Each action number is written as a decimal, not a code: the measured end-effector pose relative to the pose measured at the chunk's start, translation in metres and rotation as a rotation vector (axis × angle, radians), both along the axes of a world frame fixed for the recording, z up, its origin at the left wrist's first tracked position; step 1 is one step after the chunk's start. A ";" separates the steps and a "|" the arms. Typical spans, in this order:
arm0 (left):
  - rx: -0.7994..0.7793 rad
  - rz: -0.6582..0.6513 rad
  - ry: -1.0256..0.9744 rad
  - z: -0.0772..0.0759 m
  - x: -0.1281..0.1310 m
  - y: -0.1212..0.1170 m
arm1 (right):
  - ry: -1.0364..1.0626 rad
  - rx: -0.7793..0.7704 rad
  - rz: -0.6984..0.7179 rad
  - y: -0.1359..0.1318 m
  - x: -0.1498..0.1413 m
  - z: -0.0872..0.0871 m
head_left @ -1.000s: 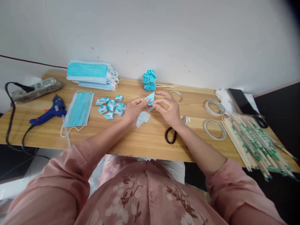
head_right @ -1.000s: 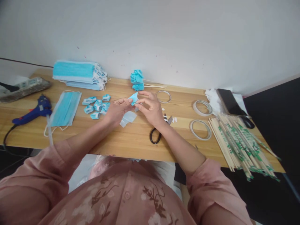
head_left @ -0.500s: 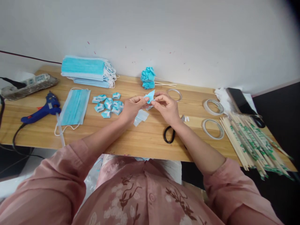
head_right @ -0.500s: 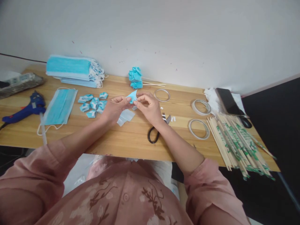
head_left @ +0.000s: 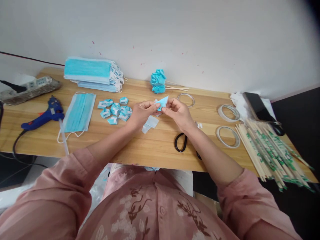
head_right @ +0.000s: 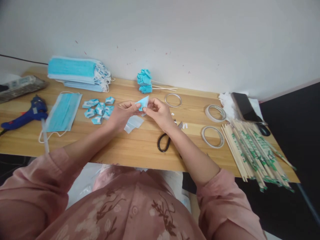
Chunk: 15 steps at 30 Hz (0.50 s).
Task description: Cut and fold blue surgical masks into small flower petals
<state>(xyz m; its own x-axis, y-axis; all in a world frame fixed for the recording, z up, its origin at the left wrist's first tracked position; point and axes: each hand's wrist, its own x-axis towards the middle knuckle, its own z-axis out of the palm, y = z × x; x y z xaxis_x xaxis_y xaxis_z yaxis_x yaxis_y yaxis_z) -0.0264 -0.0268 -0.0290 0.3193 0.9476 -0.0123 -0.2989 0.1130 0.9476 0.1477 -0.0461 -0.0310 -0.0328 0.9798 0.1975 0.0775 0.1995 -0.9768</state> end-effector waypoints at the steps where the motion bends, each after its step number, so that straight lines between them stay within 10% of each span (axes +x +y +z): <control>1: 0.006 -0.002 0.001 0.000 0.000 0.000 | 0.028 -0.013 0.008 0.000 0.000 0.000; 15: 0.023 -0.062 0.032 0.000 0.000 0.001 | 0.040 -0.065 0.009 0.000 0.000 -0.001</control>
<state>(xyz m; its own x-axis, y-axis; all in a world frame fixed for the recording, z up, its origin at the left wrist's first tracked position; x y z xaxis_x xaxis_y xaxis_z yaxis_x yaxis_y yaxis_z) -0.0269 -0.0262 -0.0285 0.3771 0.9262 -0.0021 -0.2618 0.1088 0.9590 0.1481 -0.0464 -0.0324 -0.0351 0.9903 0.1347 0.0365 0.1360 -0.9900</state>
